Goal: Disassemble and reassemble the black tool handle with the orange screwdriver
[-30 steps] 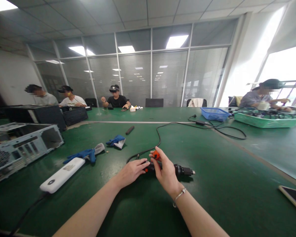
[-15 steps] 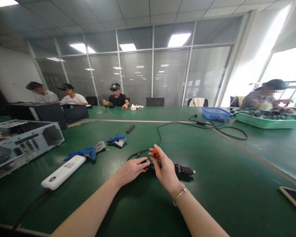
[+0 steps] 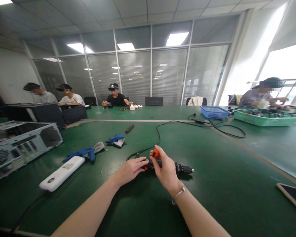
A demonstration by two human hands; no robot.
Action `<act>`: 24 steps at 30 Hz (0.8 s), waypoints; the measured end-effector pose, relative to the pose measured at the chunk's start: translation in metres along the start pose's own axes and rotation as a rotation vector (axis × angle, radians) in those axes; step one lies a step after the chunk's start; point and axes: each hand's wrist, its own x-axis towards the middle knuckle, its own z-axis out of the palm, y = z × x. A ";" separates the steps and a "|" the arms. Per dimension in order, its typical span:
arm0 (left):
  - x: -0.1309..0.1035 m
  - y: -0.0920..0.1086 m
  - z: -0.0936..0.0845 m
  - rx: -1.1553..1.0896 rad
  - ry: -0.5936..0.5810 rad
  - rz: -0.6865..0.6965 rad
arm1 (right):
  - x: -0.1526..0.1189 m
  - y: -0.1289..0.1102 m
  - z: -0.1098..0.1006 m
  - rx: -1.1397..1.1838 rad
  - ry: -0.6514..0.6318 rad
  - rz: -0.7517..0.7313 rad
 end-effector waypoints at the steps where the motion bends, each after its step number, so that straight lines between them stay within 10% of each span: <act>1: 0.000 -0.001 0.000 -0.012 0.004 -0.002 | 0.001 -0.002 0.000 0.003 -0.013 -0.005; 24: -0.001 -0.002 0.001 -0.332 0.132 -0.181 | 0.011 -0.018 -0.006 -0.142 -0.030 -0.143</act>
